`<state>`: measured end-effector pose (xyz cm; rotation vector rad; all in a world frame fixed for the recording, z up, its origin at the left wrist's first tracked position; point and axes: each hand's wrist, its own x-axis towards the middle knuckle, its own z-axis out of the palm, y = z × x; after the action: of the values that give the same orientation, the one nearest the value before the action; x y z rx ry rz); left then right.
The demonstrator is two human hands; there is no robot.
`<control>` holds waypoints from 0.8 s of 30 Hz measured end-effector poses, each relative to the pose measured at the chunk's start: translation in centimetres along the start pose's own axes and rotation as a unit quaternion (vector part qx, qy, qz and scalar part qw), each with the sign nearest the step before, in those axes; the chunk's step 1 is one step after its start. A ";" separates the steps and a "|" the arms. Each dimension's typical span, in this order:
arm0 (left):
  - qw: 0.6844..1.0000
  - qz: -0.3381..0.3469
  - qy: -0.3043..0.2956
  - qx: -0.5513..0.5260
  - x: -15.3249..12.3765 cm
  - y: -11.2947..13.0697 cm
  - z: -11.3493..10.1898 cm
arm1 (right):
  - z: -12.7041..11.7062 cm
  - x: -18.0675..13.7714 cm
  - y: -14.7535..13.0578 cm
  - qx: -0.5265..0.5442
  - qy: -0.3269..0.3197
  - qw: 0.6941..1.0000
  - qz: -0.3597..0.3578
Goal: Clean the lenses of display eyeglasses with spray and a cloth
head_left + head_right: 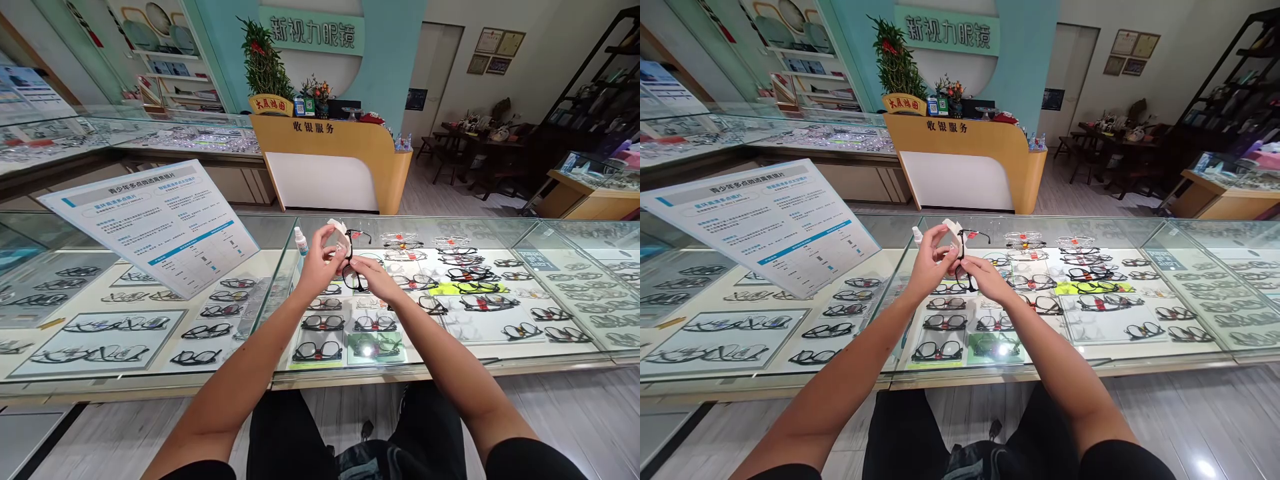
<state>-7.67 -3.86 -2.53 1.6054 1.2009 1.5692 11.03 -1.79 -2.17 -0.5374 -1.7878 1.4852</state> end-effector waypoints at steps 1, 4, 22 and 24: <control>0.999 -0.011 -0.003 -0.030 0.1 0.0 0.0 | 0.0 0.0 -0.1 0.001 -0.006 1.000 -0.002; 0.996 -0.033 -0.041 -0.068 0.3 0.1 0.0 | 0.0 0.0 -0.3 0.004 -0.017 1.000 -0.006; 0.974 -0.169 -0.042 -0.147 0.8 0.3 -0.6 | 0.1 -0.2 -0.8 0.004 -0.028 1.000 0.001; 0.966 -0.189 -0.088 -0.152 0.7 0.5 -0.7 | 0.1 -0.2 -0.9 0.001 -0.030 1.000 -0.002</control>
<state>-8.31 -3.54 -1.68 1.2064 1.0396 1.2662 11.22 -2.17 -1.40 -0.4930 -1.8333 1.5150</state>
